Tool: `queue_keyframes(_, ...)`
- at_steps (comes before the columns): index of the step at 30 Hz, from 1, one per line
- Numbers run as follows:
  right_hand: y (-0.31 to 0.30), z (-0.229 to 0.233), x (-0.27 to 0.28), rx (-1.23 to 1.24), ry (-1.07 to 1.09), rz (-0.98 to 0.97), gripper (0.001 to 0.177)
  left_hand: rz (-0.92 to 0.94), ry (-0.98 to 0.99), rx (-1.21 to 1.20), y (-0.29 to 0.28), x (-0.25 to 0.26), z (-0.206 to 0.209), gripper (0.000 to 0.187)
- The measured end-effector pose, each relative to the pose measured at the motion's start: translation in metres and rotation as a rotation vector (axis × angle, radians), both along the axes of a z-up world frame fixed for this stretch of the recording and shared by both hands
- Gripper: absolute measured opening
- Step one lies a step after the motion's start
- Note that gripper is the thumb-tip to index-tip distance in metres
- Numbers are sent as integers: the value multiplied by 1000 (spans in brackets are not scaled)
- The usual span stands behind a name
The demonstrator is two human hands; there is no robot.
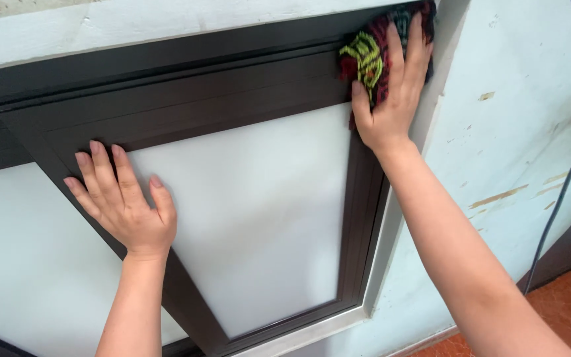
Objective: Cleaning a window frame and glass with a damp patterned cloth.
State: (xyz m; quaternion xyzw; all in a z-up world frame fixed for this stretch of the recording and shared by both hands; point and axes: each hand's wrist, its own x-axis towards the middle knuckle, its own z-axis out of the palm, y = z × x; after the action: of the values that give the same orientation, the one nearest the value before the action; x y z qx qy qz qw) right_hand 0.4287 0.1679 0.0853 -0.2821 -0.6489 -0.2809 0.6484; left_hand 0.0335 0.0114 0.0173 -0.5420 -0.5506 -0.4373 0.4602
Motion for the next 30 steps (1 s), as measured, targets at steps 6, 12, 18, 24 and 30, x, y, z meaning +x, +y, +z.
queue_keyframes(6, -17, -116, -10, -135, 14, -47, 80, 7, 11, 21, 3, -1, -1, 61)
queue_keyframes(12, -21, -264, -2, -264, -58, -56, 88, 30, 36, 25, 4, -3, -1, 60)
queue_keyframes(18, -8, -156, -5, -168, -13, -61, 85, 15, 21, 27, 4, -1, 0, 60)
queue_keyframes(24, 5, -4, -5, -9, 41, -40, 82, 33, 12, 3, 4, -2, -2, 61)
queue_keyframes(30, -1, 1, -3, -15, 52, -23, 76, 5, -3, 5, 0, 1, 0, 62)
